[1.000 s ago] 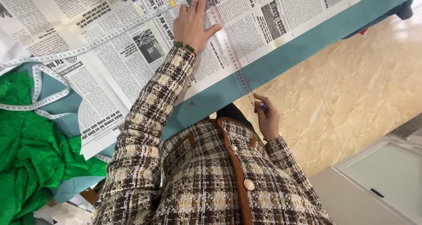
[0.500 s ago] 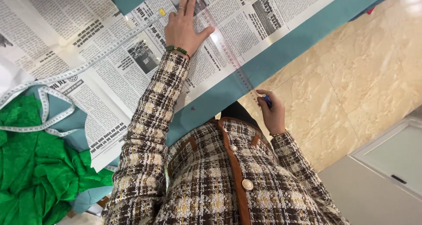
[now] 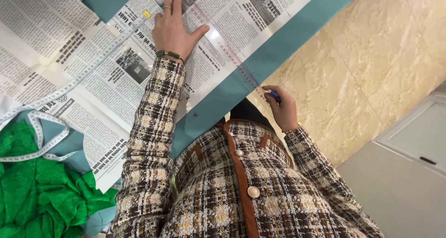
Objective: The person uses a ruler and a blue pen to measure and mark lines on a newspaper sheet placed on a teal table. They repeatedly reposition the ruler and draw straight lines across the paper, occasionally adjusting the newspaper's position.
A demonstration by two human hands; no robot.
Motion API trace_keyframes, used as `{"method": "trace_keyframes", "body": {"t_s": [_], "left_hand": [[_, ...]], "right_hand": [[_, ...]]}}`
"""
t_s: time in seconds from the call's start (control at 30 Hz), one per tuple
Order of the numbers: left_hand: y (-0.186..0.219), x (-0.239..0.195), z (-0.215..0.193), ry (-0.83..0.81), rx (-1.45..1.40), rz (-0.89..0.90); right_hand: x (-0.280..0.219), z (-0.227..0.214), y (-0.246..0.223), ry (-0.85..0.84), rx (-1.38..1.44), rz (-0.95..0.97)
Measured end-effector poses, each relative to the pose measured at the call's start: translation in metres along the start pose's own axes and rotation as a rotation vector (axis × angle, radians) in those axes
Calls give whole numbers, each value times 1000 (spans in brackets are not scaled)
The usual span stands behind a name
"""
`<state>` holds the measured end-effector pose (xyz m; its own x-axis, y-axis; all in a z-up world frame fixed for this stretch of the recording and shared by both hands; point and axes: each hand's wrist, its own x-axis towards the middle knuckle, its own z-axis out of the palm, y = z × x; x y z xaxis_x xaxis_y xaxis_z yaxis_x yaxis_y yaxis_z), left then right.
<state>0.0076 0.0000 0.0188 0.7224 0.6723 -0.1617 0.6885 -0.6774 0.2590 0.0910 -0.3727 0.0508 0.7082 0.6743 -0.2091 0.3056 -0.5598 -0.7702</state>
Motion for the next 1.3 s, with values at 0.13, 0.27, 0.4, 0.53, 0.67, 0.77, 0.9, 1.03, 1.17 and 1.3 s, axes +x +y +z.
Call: {"method": "trace_keyframes", "body": {"t_s": [0.13, 0.27, 0.4, 0.53, 0.67, 0.77, 0.9, 1.03, 1.17, 1.3], "left_hand": [[2, -1, -4, -14, 19, -11], [2, -2, -5, -5, 14, -9], [1, -4, -1, 1, 40, -10], [-2, -5, 4, 98, 57, 22], [-2, -5, 7, 96, 29, 14], [-4, -5, 11, 127, 54, 16], [0, -4, 5, 81, 74, -6], [2, -4, 4, 64, 77, -10], [8, -5, -3, 24, 185, -42], [10, -4, -4, 0, 171, -30]], "right_hand": [[1, -2, 2, 2, 2, -35], [3, -3, 0, 0, 9, -56], [5, -7, -2, -19, 3, -52], [18, -17, -4, 36, -90, -195], [40, -33, -38, 166, -99, -324], [59, -41, -67, 266, -36, -403], [98, -33, -106, 255, 10, -473], [160, 7, -131, -1, 476, -461], [231, 59, -149, 68, 387, -745], [263, 88, -173, 158, 198, -583]]}}
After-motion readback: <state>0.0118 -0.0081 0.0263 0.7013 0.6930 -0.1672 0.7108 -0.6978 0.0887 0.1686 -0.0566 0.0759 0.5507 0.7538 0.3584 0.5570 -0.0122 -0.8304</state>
